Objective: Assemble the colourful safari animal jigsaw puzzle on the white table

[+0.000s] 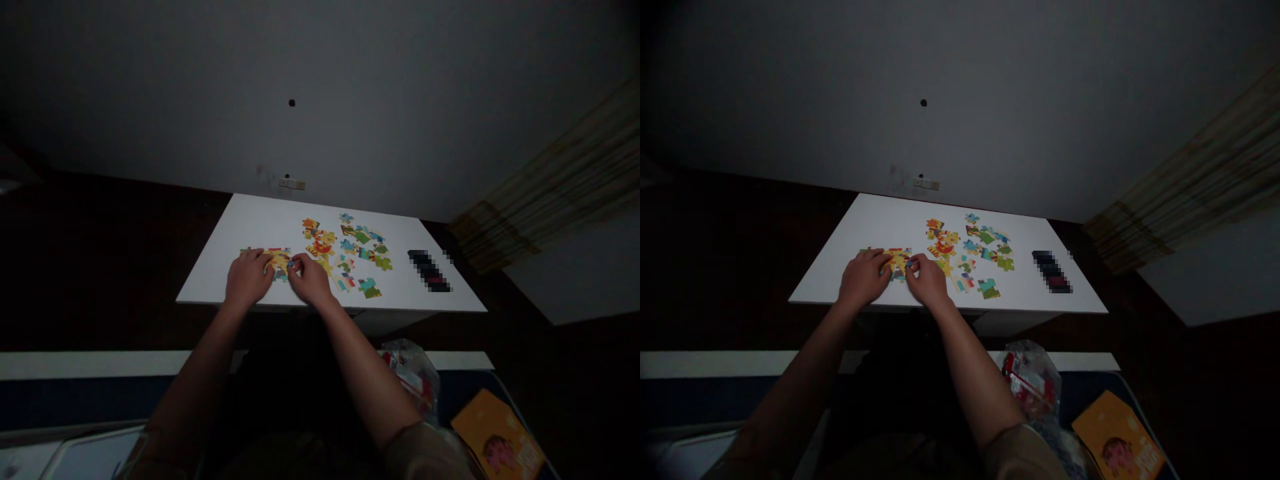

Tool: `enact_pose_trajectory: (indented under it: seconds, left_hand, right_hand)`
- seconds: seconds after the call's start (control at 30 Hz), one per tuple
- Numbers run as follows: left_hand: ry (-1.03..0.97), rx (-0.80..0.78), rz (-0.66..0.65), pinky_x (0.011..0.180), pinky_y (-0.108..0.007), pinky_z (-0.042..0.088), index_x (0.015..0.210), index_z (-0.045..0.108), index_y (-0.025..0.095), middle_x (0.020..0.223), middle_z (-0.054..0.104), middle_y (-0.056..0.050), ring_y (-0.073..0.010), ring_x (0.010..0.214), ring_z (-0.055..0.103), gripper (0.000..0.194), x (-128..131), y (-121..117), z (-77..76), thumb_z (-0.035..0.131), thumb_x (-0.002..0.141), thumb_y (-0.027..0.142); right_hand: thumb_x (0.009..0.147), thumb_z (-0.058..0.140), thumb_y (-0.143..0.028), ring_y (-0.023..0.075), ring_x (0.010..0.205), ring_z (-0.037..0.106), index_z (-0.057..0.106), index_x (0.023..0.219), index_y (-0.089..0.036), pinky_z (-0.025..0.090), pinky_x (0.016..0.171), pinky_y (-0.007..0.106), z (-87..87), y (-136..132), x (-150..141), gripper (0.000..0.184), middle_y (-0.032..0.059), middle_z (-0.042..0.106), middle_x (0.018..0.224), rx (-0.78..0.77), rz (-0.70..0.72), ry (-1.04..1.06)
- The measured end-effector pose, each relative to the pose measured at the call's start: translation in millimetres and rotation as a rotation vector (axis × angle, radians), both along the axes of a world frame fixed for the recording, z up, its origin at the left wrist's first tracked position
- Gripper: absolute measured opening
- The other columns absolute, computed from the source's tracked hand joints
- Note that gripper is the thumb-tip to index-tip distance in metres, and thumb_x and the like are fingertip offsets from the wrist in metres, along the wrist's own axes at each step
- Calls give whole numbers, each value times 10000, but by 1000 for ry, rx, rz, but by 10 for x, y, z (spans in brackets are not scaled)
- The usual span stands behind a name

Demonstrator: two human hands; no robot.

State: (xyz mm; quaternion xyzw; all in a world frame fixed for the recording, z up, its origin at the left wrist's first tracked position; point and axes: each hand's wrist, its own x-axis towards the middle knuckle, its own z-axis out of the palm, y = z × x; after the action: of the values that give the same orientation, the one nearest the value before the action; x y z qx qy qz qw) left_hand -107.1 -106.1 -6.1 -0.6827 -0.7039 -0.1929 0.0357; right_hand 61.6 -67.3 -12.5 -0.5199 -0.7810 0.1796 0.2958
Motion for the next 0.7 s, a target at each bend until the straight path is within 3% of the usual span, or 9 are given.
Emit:
enact_pose_trajectory:
  seconds: [0.27, 0.7]
  left_hand:
    - [-23, 0, 11, 1017, -421, 387, 1187, 635, 262, 1325, 541, -46, -266, 1226, 445, 347, -18, -22, 3, 431, 916, 335]
    - [-83, -25, 21, 1018, -448, 369, 1180, 638, 282, 1328, 537, -45, -271, 1223, 447, 333, -10, -29, 3, 441, 914, 318]
  right_hand:
    - [910, 446, -267, 208, 934, 564, 614, 1166, -228, 418, 855, 330, -23, -48, -6, 309, 64, 662, 1016, 81, 72, -28]
    - [937, 441, -289, 261, 975, 484, 630, 1203, -260, 366, 932, 423, -24, -65, -7, 328, 95, 611, 977, 135, 137, -158]
